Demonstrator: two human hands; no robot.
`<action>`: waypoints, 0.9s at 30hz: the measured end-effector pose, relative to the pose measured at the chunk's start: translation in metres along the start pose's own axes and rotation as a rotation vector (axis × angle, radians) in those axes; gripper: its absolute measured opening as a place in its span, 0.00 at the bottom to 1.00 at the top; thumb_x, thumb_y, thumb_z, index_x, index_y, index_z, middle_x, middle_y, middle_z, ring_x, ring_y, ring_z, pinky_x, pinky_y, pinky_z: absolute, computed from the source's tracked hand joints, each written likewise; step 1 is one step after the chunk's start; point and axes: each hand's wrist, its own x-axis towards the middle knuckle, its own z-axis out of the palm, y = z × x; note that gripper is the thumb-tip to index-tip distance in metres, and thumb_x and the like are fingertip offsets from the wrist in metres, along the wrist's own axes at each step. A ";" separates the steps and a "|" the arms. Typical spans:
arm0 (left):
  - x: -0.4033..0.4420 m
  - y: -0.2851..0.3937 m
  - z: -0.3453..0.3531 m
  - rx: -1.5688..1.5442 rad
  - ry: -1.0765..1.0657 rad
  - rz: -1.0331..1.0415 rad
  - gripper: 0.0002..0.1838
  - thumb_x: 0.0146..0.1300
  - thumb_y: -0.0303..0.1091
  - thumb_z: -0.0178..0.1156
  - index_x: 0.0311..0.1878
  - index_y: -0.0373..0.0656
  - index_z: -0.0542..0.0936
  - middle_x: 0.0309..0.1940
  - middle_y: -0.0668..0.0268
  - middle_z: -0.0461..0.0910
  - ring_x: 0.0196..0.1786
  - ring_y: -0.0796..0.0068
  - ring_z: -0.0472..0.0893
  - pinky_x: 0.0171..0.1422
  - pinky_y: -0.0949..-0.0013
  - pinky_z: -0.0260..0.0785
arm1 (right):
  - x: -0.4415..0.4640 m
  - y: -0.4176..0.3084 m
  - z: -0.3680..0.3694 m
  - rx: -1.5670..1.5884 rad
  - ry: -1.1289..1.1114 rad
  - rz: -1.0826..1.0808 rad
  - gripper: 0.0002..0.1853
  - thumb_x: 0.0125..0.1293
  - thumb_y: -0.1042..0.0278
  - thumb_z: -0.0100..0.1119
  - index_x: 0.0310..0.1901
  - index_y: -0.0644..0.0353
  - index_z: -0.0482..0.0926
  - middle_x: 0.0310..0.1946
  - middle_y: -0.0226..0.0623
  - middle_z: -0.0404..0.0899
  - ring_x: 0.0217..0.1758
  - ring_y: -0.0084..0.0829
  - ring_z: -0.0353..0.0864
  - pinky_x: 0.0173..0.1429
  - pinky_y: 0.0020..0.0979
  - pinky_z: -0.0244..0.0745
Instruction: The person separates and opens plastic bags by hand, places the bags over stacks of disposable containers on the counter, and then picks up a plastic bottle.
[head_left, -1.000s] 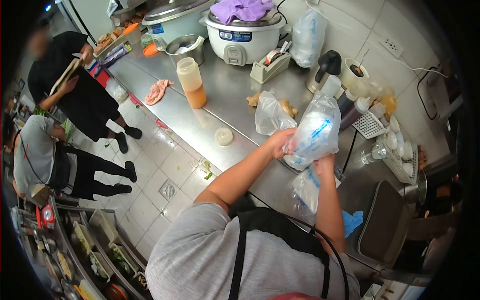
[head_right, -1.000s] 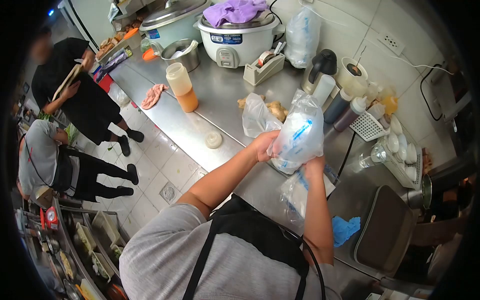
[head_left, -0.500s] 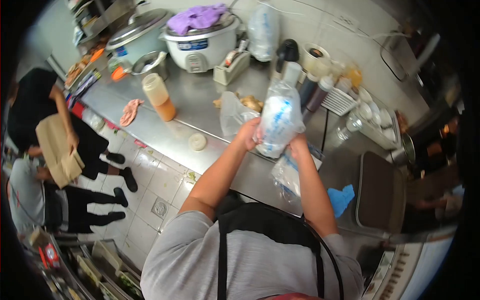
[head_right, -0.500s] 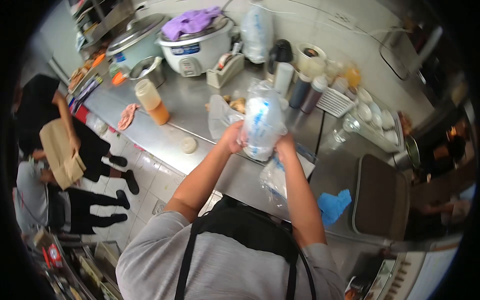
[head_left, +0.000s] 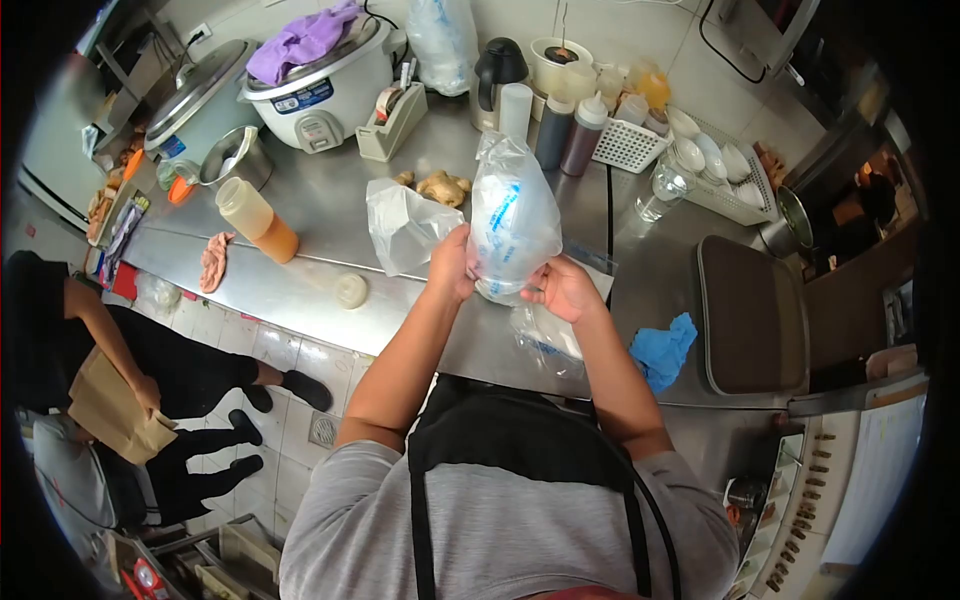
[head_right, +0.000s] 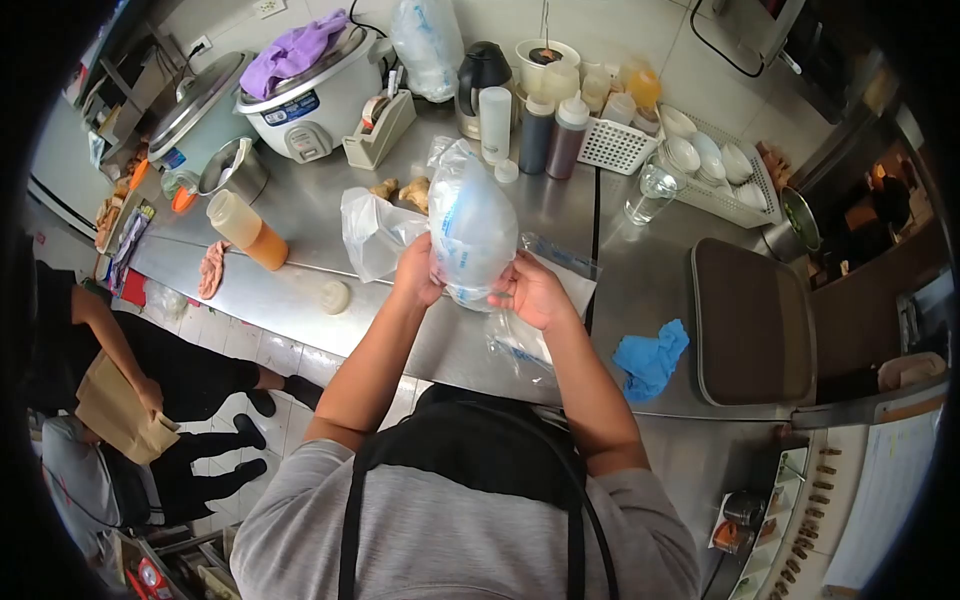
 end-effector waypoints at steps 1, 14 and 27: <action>-0.001 -0.001 0.002 -0.003 0.027 0.025 0.11 0.57 0.34 0.45 0.34 0.36 0.72 0.27 0.62 0.76 0.26 0.74 0.76 0.25 0.74 0.68 | 0.001 0.002 0.001 -0.018 0.046 -0.009 0.07 0.61 0.63 0.45 0.40 0.52 0.67 0.26 0.28 0.72 0.29 0.23 0.74 0.29 0.29 0.71; -0.007 -0.004 0.011 0.342 0.153 0.276 0.10 0.56 0.33 0.49 0.29 0.33 0.72 0.23 0.64 0.75 0.22 0.76 0.73 0.23 0.72 0.65 | 0.022 0.015 0.024 -0.358 0.486 -0.344 0.05 0.60 0.73 0.39 0.36 0.61 0.65 0.18 0.29 0.69 0.17 0.18 0.66 0.17 0.21 0.59; 0.008 0.012 -0.001 0.535 -0.069 0.110 0.14 0.51 0.30 0.56 0.41 0.33 0.72 0.32 0.62 0.76 0.30 0.75 0.76 0.31 0.72 0.69 | 0.023 -0.047 0.018 -0.929 0.283 -0.035 0.11 0.53 0.68 0.52 0.36 0.65 0.74 0.28 0.34 0.75 0.30 0.23 0.72 0.37 0.24 0.66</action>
